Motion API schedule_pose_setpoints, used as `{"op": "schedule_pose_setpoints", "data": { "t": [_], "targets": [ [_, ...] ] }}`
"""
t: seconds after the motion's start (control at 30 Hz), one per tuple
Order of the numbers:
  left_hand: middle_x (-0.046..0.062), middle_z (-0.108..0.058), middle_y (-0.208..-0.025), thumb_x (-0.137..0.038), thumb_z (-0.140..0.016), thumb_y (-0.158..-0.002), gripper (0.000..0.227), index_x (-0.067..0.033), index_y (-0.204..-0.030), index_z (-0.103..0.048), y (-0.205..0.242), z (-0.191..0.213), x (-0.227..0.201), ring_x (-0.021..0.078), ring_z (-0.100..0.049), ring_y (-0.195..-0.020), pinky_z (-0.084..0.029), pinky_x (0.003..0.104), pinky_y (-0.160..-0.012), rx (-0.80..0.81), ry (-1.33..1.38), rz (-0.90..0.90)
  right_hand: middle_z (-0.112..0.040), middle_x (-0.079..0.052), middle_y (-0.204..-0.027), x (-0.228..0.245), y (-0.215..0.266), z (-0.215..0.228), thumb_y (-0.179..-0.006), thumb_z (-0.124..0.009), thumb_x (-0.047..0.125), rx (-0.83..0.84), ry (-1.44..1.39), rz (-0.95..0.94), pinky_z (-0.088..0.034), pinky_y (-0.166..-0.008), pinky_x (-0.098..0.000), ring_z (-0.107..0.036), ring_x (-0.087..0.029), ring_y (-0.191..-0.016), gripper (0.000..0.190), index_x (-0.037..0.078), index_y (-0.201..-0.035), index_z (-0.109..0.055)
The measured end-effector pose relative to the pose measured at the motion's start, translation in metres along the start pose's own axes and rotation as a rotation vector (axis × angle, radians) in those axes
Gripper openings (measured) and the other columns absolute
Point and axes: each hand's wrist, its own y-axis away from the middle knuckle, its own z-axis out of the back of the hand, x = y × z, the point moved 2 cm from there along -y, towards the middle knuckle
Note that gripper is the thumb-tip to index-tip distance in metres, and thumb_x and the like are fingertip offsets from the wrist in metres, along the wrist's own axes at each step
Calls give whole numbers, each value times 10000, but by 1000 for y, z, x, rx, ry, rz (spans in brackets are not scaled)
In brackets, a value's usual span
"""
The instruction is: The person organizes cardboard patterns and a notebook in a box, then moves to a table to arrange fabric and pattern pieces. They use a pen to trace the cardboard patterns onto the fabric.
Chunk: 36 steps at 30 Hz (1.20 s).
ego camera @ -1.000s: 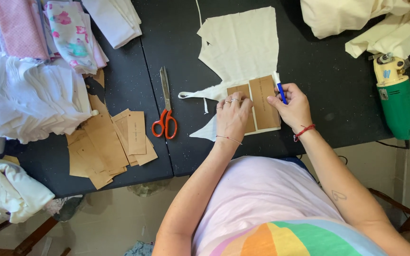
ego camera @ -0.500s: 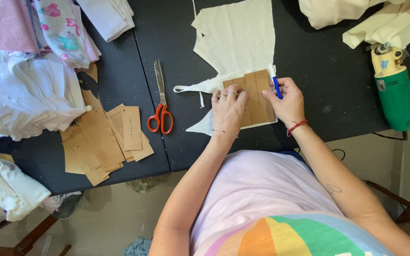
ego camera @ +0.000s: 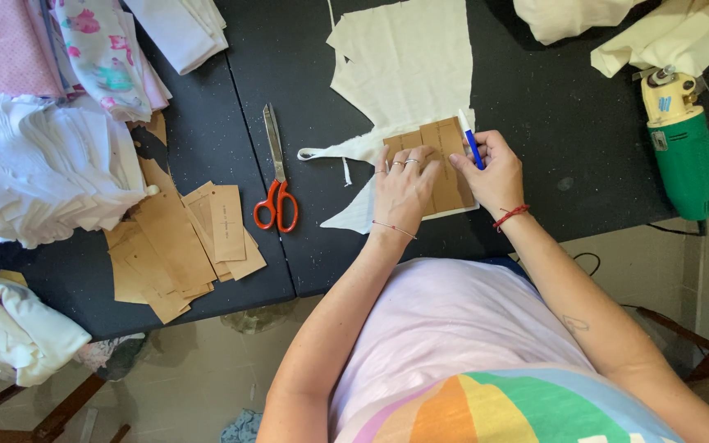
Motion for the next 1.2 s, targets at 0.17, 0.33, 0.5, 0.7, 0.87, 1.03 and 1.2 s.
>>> {"op": "schedule_pose_setpoints", "data": {
  "t": [0.17, 0.33, 0.5, 0.7, 0.87, 1.03, 1.2],
  "targets": [
    [-33, -487, -1013, -167, -608, -761, 125, -213, -845, -529, 4, -10, 1, 149, -504, -976, -254, 449, -984, 25, 56, -4, -561, -35, -677, -2, 0, 3, -755, -713, 168, 10, -6, -23, -425, -517, -215, -533, -95, -529, 284, 87, -975, -553],
    [-79, -495, -1037, -199, -550, -801, 120, -265, -898, -530, 12, 21, 22, 118, -519, -963, -298, 448, -958, 18, 132, 88, -583, -98, -831, -21, -6, 5, -807, -694, 133, 16, -156, 16, -451, -480, -245, -546, -123, -654, 320, 2, -1042, -520],
    [-49, -601, -948, -162, -544, -835, 45, -182, -846, -584, 48, 92, 73, 219, -581, -738, -416, 352, -658, -195, 353, 301, -450, 19, -706, 31, 12, 14, -883, -634, 88, -65, -365, -159, -287, -387, -154, -372, -17, -473, 149, 116, -874, -488],
    [64, -455, -1079, -220, -753, -653, 512, -145, -1091, -498, 133, 134, 146, 281, -474, -913, -430, 400, -707, -214, -77, 957, -491, -9, -718, 111, 38, -62, -833, -595, 102, 332, -281, -107, -360, -427, -154, -444, -58, -494, 183, 81, -975, -482],
    [114, -376, -1026, -248, -803, -547, 782, -166, -1212, -401, 172, 121, 173, 367, -456, -960, -398, 461, -855, -202, 145, 1139, -537, -33, -705, 129, 51, -148, -754, -703, 143, 488, -330, 26, -425, -357, -141, -501, -44, -460, 297, 38, -930, -487],
    [65, -458, -906, -128, -790, -562, 737, -154, -1196, -416, 169, 134, 175, 306, -529, -844, -431, 419, -798, -257, 281, 1093, -572, -106, -925, 149, 59, -170, -733, -718, 115, 429, -157, 174, -420, -448, -177, -511, -70, -564, 362, 45, -1013, -500],
    [25, -504, -922, -368, -682, -711, 492, -148, -1115, -506, 157, 151, 159, 213, -546, -838, -450, 342, -758, -320, 368, 763, -586, -76, -849, 156, 65, -170, -789, -668, 133, 506, -235, 140, -427, -459, -145, -526, -48, -568, 218, 55, -946, -539]
  ]
}}
